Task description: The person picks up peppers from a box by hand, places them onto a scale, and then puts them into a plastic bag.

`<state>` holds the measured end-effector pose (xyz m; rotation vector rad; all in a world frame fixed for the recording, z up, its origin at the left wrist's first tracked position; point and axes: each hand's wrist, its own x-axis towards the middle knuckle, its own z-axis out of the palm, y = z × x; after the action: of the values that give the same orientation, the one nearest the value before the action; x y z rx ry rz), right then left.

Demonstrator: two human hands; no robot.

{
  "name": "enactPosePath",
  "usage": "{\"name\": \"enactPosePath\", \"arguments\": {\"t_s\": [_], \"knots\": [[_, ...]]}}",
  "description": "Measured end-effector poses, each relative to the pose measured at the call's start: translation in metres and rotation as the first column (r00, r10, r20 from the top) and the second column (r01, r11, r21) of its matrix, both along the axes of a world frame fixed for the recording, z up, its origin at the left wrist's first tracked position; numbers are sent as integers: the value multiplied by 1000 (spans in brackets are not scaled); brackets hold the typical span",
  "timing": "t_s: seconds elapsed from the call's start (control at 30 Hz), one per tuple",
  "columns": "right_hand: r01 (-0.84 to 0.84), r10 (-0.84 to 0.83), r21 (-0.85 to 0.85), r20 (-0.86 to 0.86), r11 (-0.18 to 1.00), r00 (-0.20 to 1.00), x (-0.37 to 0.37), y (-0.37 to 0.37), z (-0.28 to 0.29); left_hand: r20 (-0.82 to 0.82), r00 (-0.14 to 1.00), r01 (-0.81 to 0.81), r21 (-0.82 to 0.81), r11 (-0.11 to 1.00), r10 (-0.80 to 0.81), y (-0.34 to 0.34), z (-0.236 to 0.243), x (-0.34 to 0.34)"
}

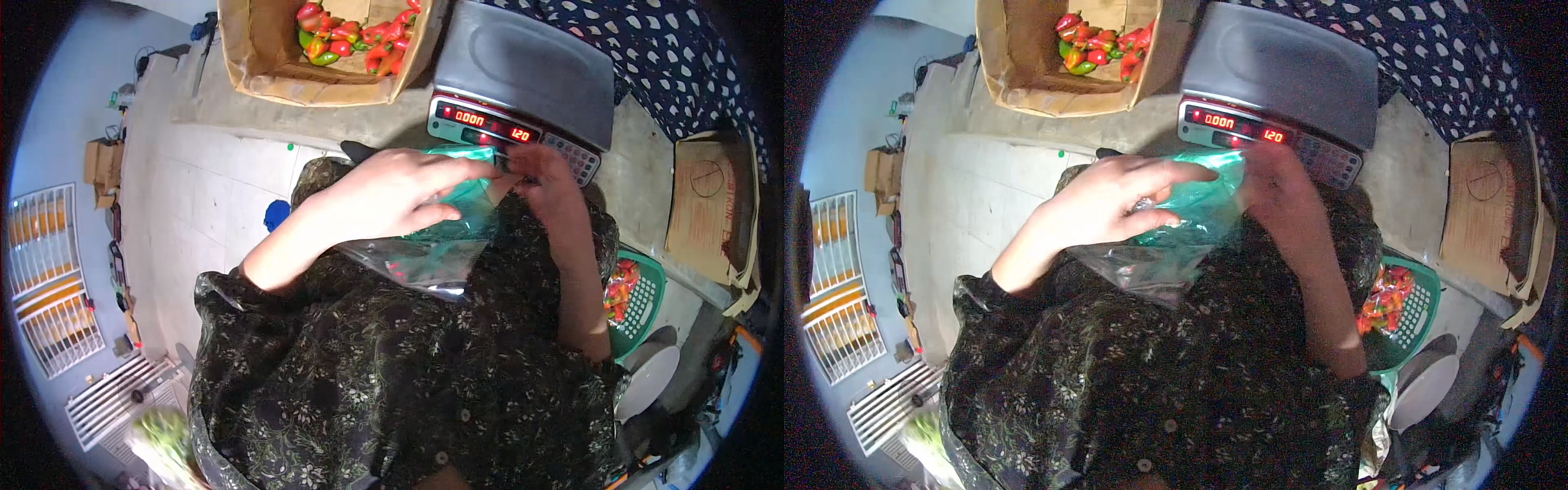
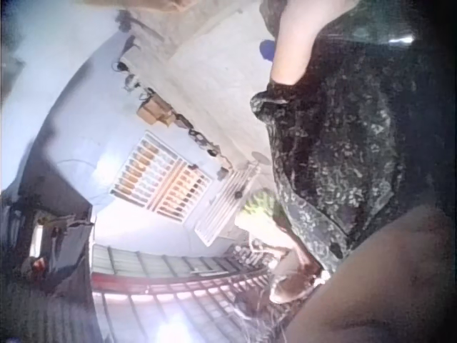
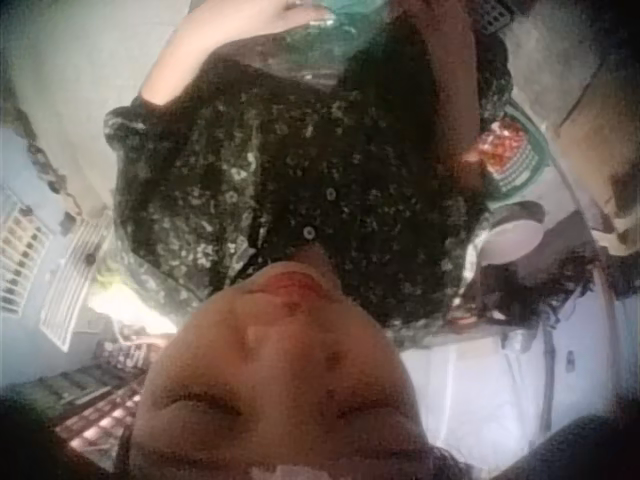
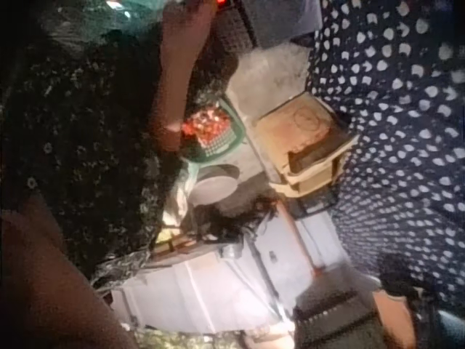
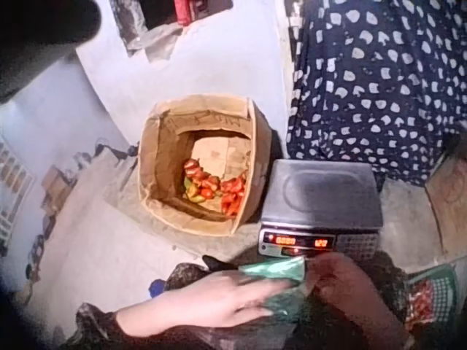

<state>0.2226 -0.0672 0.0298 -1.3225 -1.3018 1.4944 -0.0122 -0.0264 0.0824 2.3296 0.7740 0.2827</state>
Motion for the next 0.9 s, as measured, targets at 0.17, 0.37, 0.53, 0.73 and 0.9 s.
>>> {"name": "enactPosePath", "arguments": {"t_s": [0.17, 0.37, 0.53, 0.73, 0.9], "knots": [[-463, 464, 225, 52, 857, 884, -37, 17, -2, 371, 911, -122, -171, 978, 178, 9, 1, 21], [-485, 450, 57, -481, 873, 753, -83, -11, -28, 461, 772, -333, -293, 896, 437, 11, -9, 39], [-704, 708, 81, -116, 705, 696, -71, 0, -34, 756, 386, -568, -257, 782, 529, 38, 7, 20], [-445, 410, -73, -279, 892, 868, -49, 13, -43, 756, 334, -873, 23, 488, 562, 75, 14, -62], [-227, 188, -53, -399, 972, 898, -41, 20, -40, 369, 409, -893, 352, 281, 835, 61, -3, -124]]}}
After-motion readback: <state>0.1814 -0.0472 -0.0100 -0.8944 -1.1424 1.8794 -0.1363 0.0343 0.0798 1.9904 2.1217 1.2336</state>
